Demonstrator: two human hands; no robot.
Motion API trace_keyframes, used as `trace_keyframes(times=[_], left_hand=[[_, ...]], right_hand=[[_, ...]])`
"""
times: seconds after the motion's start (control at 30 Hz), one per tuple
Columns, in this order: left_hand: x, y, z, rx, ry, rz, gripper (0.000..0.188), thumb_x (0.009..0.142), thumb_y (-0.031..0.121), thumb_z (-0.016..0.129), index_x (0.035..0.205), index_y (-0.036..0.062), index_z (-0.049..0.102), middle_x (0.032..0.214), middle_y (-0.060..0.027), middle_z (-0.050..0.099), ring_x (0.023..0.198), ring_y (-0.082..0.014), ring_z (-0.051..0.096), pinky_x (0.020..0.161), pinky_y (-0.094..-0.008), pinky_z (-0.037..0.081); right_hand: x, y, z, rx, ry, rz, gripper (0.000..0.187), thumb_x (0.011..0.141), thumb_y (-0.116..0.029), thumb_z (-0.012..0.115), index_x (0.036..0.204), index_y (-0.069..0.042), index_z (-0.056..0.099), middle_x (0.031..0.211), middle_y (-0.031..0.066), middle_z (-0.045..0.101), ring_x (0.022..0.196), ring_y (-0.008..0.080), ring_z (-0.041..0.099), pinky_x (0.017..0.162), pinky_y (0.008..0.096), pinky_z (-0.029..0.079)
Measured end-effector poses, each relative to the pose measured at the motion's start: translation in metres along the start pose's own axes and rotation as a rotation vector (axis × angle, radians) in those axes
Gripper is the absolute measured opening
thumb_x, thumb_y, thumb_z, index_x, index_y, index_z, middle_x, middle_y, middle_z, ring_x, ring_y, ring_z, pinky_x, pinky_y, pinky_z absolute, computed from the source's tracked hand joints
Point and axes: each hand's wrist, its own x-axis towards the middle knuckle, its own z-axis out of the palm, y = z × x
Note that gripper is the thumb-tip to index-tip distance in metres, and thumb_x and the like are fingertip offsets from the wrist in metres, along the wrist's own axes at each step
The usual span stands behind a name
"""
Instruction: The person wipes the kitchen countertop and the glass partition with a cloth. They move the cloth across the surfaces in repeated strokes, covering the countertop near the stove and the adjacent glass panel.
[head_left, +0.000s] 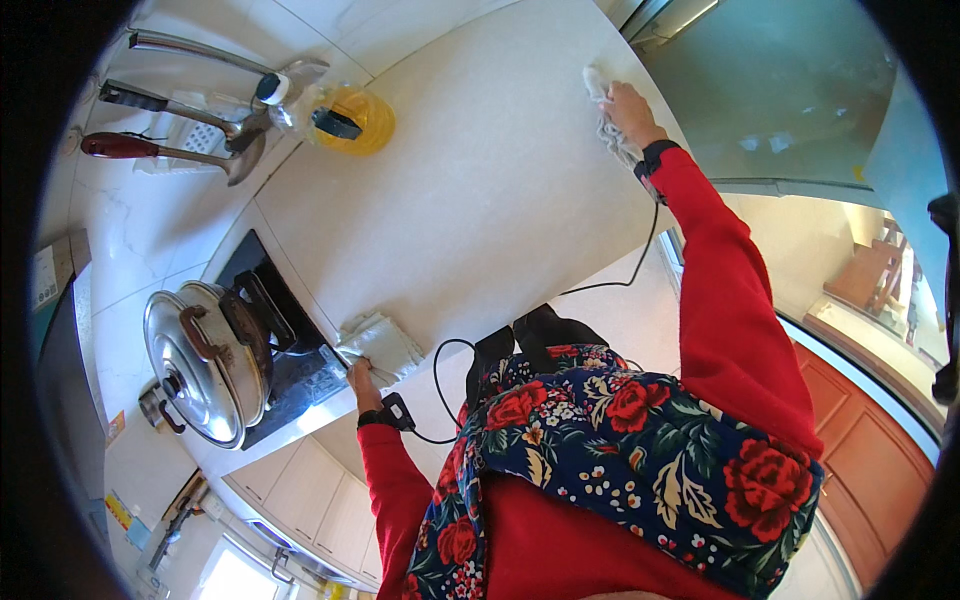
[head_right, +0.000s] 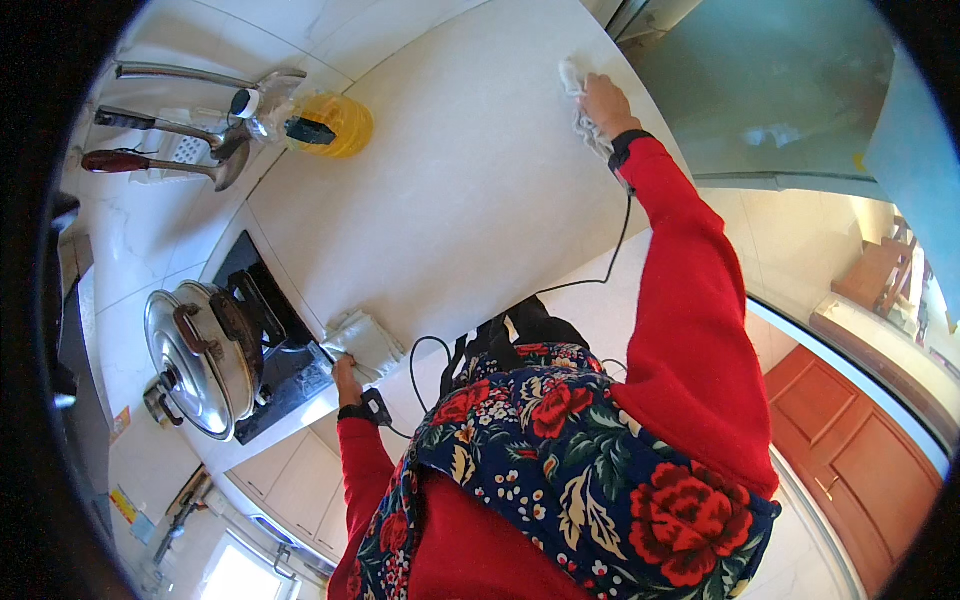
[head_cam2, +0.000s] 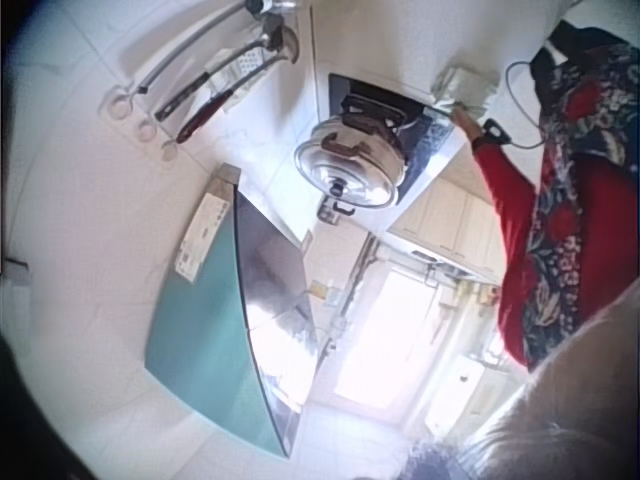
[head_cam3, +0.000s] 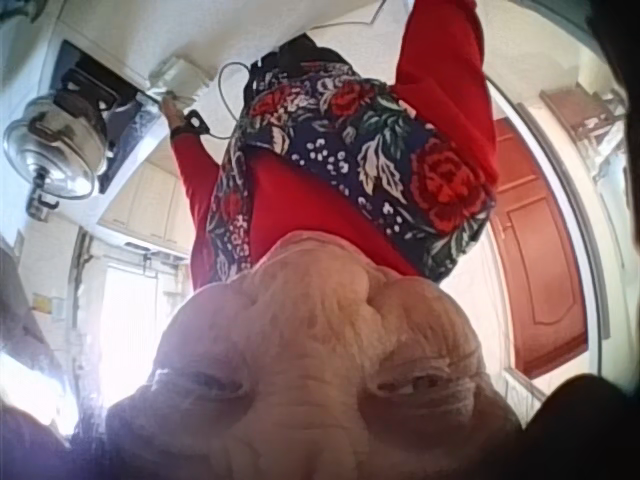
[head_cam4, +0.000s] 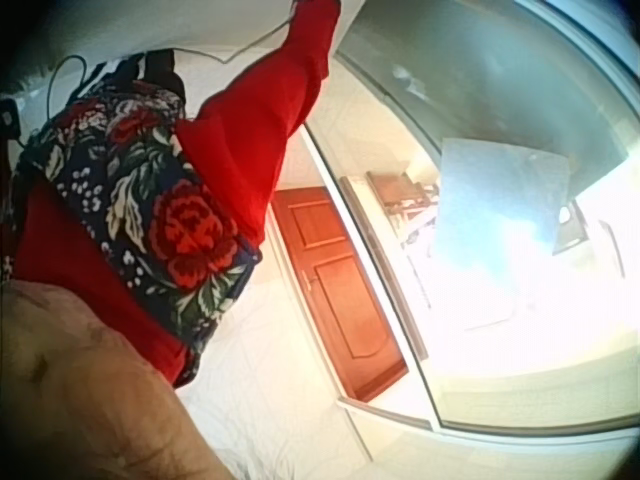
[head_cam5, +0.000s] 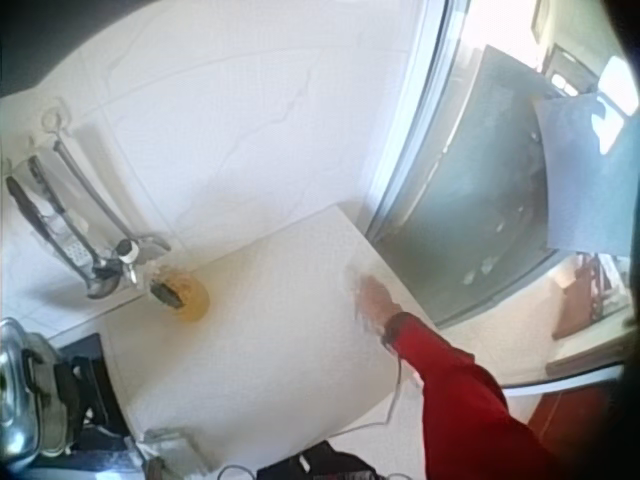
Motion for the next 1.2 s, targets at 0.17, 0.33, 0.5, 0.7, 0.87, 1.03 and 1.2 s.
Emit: trace_keyframes(times=[0.17, 0.33, 0.5, 0.7, 0.87, 1.03, 1.2], left_hand=[[0.003, -0.003, -0.003, 0.114, -0.031, 0.1, 0.017, 0.071, 0.022, 0.054, 0.071, 0.005, 0.054, 0.075, 0.0, 0.05, 0.069, -0.0143, 0.047, 0.063, -0.0298, 0.041], [0.002, -0.002, -0.003, 0.194, -0.039, 0.192, 0.018, 0.071, 0.022, 0.054, 0.073, 0.0043, 0.055, 0.077, -0.001, 0.052, 0.069, -0.0145, 0.047, 0.064, -0.0295, 0.042], [-0.001, 0.002, -0.003, 0.136, -0.031, 0.092, 0.02, 0.072, 0.023, 0.054, 0.074, 0.0036, 0.055, 0.076, -0.0019, 0.052, 0.07, -0.0151, 0.047, 0.065, -0.0301, 0.042], [0.002, 0.004, -0.002, 0.096, -0.034, 0.011, 0.018, 0.069, 0.021, 0.054, 0.071, 0.0028, 0.055, 0.076, -0.0027, 0.052, 0.069, -0.0164, 0.047, 0.064, -0.0309, 0.042], [0.003, -0.001, 0.0, 0.003, -0.008, -0.024, 0.013, 0.072, 0.017, 0.056, 0.067, 0.006, 0.052, 0.072, 0.001, 0.05, 0.069, -0.012, 0.046, 0.063, -0.0284, 0.04], [0.01, -0.01, -0.005, 0.005, -0.013, 0.007, 0.015, 0.069, 0.019, 0.057, 0.067, 0.0039, 0.054, 0.071, -0.0006, 0.051, 0.066, -0.0145, 0.045, 0.061, -0.0287, 0.039], [0.007, -0.006, -0.002, 0.043, 0.062, -0.041, 0.015, 0.068, 0.017, 0.055, 0.066, 0.0024, 0.053, 0.067, -0.0027, 0.05, 0.065, -0.016, 0.046, 0.061, -0.0303, 0.038]], right_hand=[[-0.007, -0.007, 0.004, 0.046, -0.011, -0.034, 0.028, 0.079, -0.024, 0.064, 0.094, -0.004, 0.053, 0.097, 0.0193, 0.056, 0.089, 0.038, 0.058, 0.078, 0.0441, 0.048], [0.0, -0.001, 0.008, -0.003, 0.146, -0.006, 0.029, 0.079, -0.022, 0.061, 0.099, -0.003, 0.052, 0.098, 0.0202, 0.056, 0.089, 0.0382, 0.058, 0.078, 0.0452, 0.048], [-0.004, -0.011, 0.013, -0.019, 0.337, 0.2, 0.017, 0.085, -0.013, 0.049, 0.098, -0.003, 0.054, 0.096, 0.0213, 0.055, 0.087, 0.0398, 0.056, 0.073, 0.0466, 0.048], [-0.12, -0.037, 0.022, 0.035, 0.293, -0.203, 0.029, 0.077, -0.008, 0.058, 0.107, -0.008, 0.055, 0.1, 0.016, 0.052, 0.094, 0.0344, 0.051, 0.081, 0.0446, 0.044], [-0.099, -0.005, 0.005, -0.097, 0.386, -0.198, 0.035, 0.078, -0.005, 0.055, 0.113, -0.01, 0.056, 0.105, 0.0135, 0.053, 0.097, 0.0334, 0.05, 0.083, 0.0427, 0.043], [0.012, 0.022, 0.01, -0.147, 0.534, 0.153, 0.028, 0.079, -0.007, 0.052, 0.106, -0.007, 0.06, 0.102, 0.0142, 0.055, 0.097, 0.0325, 0.051, 0.082, 0.0432, 0.043], [0.12, -0.017, 0.02, -0.219, 0.355, 0.276, 0.027, 0.075, -0.013, 0.053, 0.1, -0.006, 0.062, 0.097, 0.0138, 0.059, 0.099, 0.0299, 0.052, 0.081, 0.0444, 0.041]])
